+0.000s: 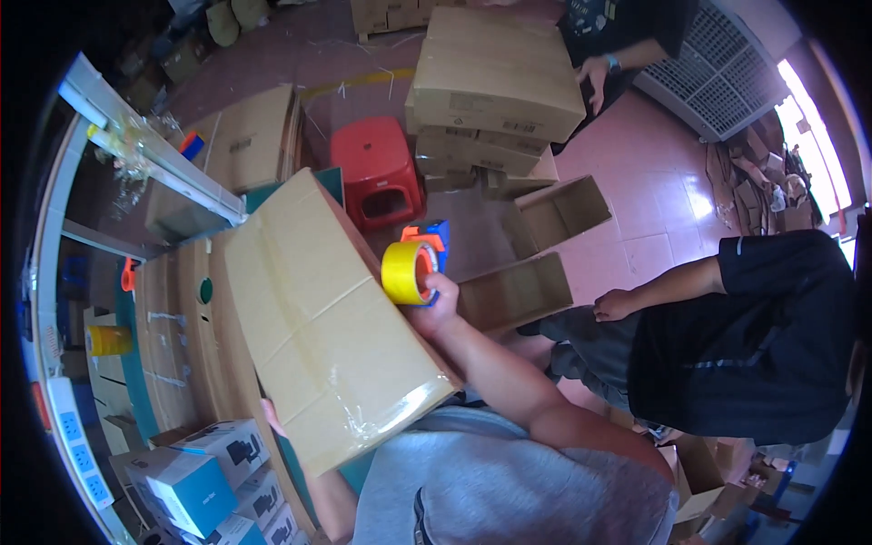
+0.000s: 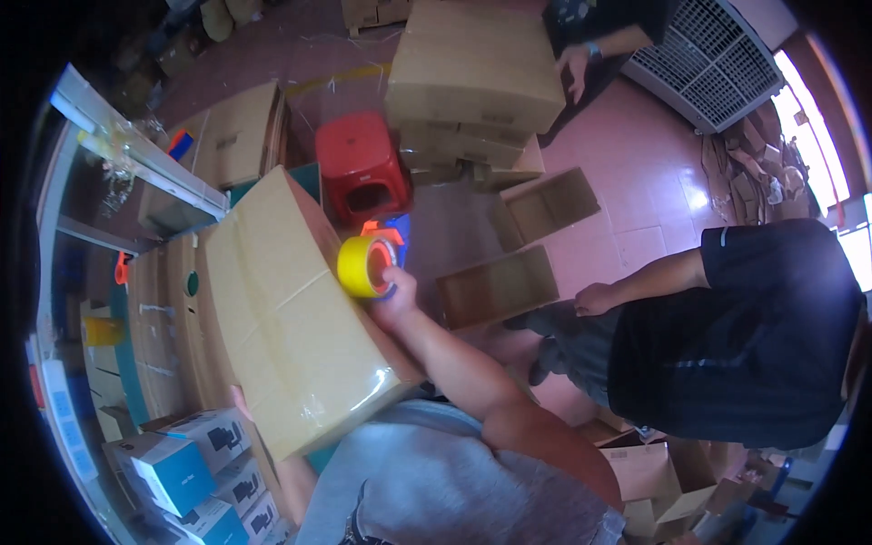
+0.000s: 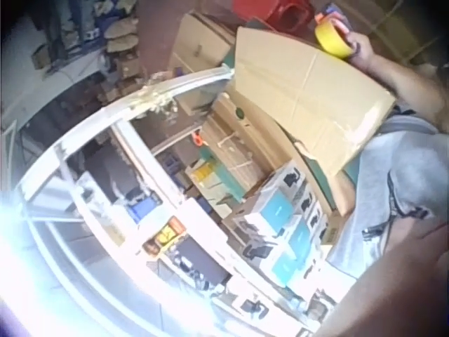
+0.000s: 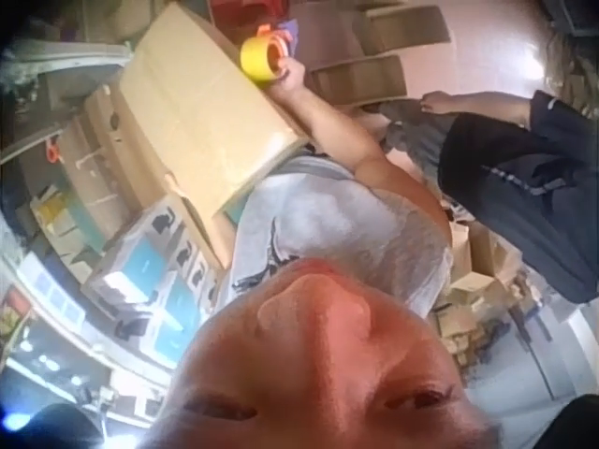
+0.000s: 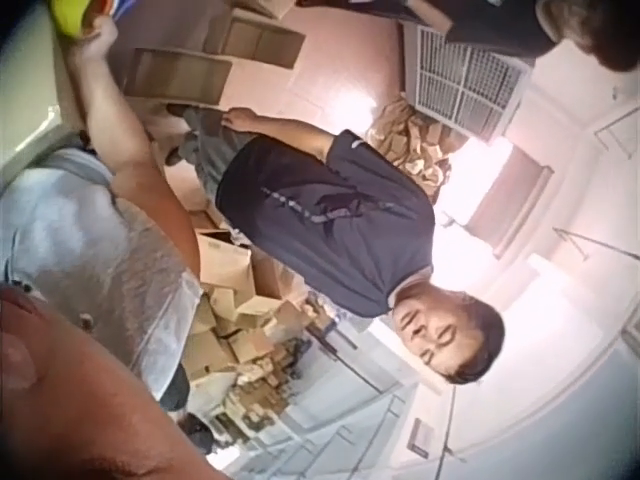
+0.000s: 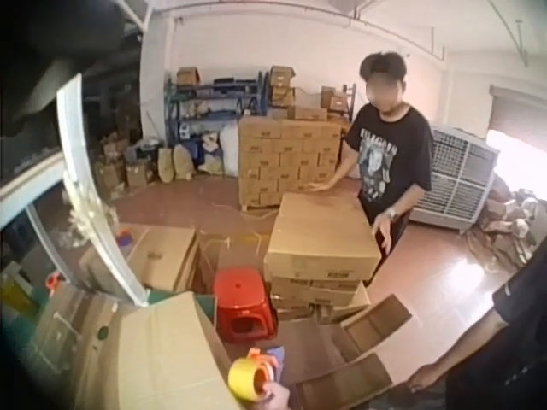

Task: The person seals cardboard boxes filled with packaged electronic products using a handheld tape dispenser.

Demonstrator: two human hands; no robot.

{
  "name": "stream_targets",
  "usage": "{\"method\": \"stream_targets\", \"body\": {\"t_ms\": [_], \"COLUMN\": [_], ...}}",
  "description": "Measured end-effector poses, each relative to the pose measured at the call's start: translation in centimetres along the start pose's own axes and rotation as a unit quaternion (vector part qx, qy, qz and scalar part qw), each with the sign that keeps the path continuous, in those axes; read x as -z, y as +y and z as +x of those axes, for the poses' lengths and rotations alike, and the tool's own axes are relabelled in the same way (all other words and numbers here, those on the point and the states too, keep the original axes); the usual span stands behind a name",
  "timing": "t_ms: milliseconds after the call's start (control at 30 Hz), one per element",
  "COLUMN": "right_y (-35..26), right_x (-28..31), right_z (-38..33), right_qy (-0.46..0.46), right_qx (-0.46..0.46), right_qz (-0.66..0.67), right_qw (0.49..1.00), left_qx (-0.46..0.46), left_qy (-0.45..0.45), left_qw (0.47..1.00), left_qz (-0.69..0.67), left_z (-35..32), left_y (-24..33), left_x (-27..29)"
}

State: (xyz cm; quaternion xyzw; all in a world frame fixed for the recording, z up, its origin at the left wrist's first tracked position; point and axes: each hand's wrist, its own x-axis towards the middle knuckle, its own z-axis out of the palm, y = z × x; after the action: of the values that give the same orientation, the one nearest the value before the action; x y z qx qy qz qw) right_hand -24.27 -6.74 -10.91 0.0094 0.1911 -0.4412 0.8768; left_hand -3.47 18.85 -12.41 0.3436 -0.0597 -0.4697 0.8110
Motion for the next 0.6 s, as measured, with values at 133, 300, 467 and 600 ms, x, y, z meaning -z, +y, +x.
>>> {"method": "stream_targets", "body": {"t_ms": [133, 300, 467, 600], "right_y": [-4.4, -10.7, -20.8, -23.3], "right_x": [-2.8, -5.0, -0.5, -14.0], "right_z": [0.0, 3.5, 12.4, 13.5], "right_qy": [-0.009, -0.074, -0.144, -0.019], "right_qx": [0.046, 0.226, 0.389, 0.472], "right_qz": [-0.027, -0.082, -0.205, -0.176], "right_qw": [0.999, 0.968, 0.887, 0.864], "left_qx": [0.000, 0.032, 0.092, 0.149], "left_qy": [-0.002, -0.085, -0.207, -0.254], "left_qw": [1.000, 0.996, 0.974, 0.955], "left_qz": [0.029, 0.010, -0.010, -0.030], "left_z": [2.6, 10.6, 22.7, 33.3], "left_y": [-0.4, -1.2, -4.1, -6.9], "left_x": [-6.1, -14.4, -20.9, -26.8]}}
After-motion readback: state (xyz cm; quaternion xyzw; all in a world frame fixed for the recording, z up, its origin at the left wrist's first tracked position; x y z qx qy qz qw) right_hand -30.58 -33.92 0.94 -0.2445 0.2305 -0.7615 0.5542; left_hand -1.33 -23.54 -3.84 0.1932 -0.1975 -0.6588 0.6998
